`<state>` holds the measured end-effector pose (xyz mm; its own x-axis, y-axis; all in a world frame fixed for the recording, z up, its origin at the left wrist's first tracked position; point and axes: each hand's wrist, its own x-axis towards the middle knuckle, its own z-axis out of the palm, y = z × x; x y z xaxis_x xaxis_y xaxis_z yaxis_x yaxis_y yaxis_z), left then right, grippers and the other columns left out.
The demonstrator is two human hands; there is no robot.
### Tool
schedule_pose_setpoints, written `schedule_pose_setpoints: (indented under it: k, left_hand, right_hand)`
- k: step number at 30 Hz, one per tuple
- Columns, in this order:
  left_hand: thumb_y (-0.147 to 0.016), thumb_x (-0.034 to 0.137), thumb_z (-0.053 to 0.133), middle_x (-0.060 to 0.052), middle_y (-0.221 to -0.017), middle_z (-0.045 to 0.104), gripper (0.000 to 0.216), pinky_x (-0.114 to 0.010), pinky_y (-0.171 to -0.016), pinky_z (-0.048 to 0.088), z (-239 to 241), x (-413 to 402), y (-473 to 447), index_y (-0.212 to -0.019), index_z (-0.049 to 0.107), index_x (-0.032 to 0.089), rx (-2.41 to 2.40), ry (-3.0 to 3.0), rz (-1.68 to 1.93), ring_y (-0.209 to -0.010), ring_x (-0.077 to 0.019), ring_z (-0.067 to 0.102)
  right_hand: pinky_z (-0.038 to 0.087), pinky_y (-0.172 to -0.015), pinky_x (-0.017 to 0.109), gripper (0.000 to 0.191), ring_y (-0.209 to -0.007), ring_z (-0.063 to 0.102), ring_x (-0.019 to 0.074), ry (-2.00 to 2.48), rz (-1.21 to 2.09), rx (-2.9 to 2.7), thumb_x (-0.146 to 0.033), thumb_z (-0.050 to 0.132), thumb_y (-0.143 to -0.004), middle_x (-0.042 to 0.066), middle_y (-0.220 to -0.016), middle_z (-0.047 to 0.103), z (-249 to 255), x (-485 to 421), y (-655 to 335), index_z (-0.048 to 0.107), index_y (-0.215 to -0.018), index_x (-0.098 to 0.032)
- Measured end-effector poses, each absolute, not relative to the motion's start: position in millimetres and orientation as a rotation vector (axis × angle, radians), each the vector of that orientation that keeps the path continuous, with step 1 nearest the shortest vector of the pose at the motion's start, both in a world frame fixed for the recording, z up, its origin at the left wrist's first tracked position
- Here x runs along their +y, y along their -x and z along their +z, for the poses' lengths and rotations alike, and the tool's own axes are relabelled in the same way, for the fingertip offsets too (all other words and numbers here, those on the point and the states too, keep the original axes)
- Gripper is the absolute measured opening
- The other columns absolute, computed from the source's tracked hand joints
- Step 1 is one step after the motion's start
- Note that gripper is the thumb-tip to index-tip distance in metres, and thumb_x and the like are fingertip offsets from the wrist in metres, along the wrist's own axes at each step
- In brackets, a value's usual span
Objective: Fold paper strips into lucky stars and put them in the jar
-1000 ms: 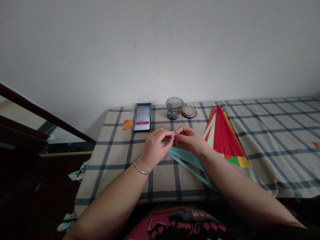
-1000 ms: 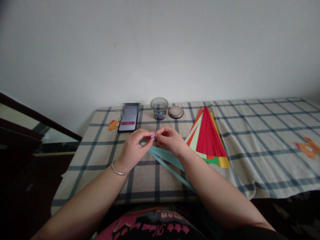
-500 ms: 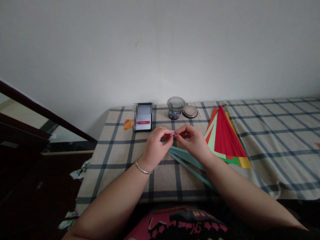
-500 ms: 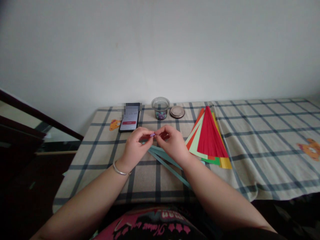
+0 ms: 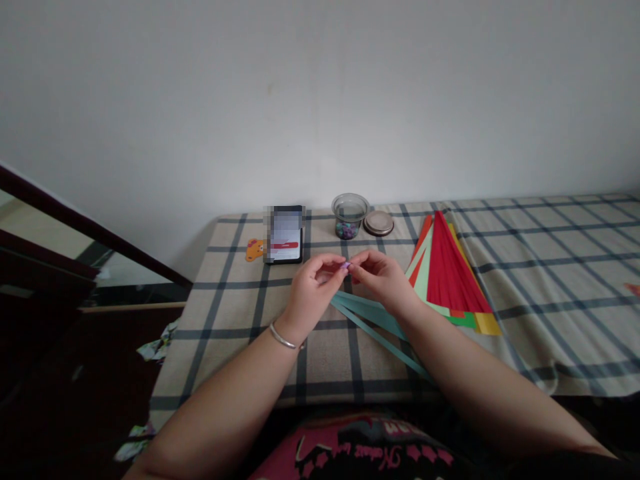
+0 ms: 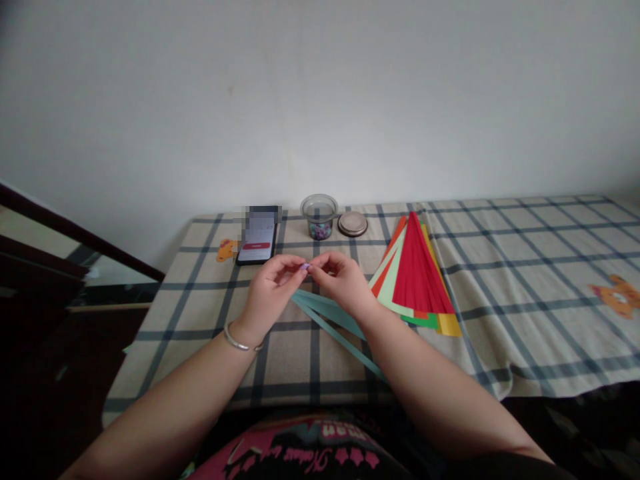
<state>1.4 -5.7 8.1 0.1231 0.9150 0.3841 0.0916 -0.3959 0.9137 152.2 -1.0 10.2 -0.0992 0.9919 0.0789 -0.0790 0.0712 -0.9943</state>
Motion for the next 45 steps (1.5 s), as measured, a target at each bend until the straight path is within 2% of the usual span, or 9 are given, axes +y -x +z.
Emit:
schedule_pose_setpoints:
  k: [9,19,31,39,45]
  left_hand:
    - [-0.08,0.024,0.065,-0.004,-0.083,0.066,0.009,-0.025,-0.068,0.057,9.0,-6.5,-1.4,-0.081,0.064,0.016,1.034,-1.627,1.408,-0.077,-0.0138,0.066]
    - [-0.076,0.034,0.07,-0.004,-0.08,0.071,0.021,-0.027,-0.07,0.057,4.6,-4.0,-1.7,-0.083,0.065,0.015,0.994,-1.375,1.293,-0.073,-0.0143,0.067]
    - [-0.079,0.035,0.068,-0.006,-0.084,0.073,0.019,-0.029,-0.072,0.058,7.3,-5.3,-1.9,-0.085,0.068,0.016,1.003,-1.453,1.309,-0.076,-0.016,0.069]
    - [-0.077,0.034,0.069,-0.004,-0.079,0.072,0.019,-0.028,-0.068,0.058,9.3,-7.0,-3.3,-0.083,0.067,0.016,0.985,-1.34,1.297,-0.071,-0.0149,0.068]
    - [-0.078,0.036,0.068,-0.005,-0.08,0.073,0.02,-0.028,-0.068,0.058,9.6,-6.7,-2.1,-0.082,0.068,0.016,1.001,-1.443,1.286,-0.073,-0.0155,0.069]
  right_hand:
    - [0.045,-0.058,0.028,0.03,-0.062,0.056,0.0133,1.09,1.11,-1.268,-0.047,0.075,-0.067,0.002,-0.069,0.065,10.6,-6.8,-149.6,0.064,-0.072,-0.02]
    - [0.043,-0.055,0.025,0.037,-0.055,0.052,0.0098,0.998,1.345,-1.167,-0.052,0.079,-0.059,-0.002,-0.061,0.06,15.2,-4.0,-149.7,0.062,-0.067,-0.02]
    - [0.045,-0.057,0.026,0.032,-0.061,0.054,0.0121,1.037,1.137,-1.267,-0.049,0.074,-0.067,0.0,-0.068,0.06,11.8,-6.9,-149.0,0.06,-0.072,-0.021]
    - [0.043,-0.053,0.024,0.036,-0.056,0.052,0.0098,0.955,1.447,-1.145,-0.051,0.078,-0.062,-0.002,-0.062,0.06,11.7,-3.7,-151.4,0.062,-0.069,-0.02]
    - [0.045,-0.057,0.026,0.036,-0.057,0.053,0.0107,0.994,1.314,-1.207,-0.051,0.078,-0.062,-0.002,-0.063,0.06,10.8,-2.4,-150.7,0.06,-0.068,-0.02]
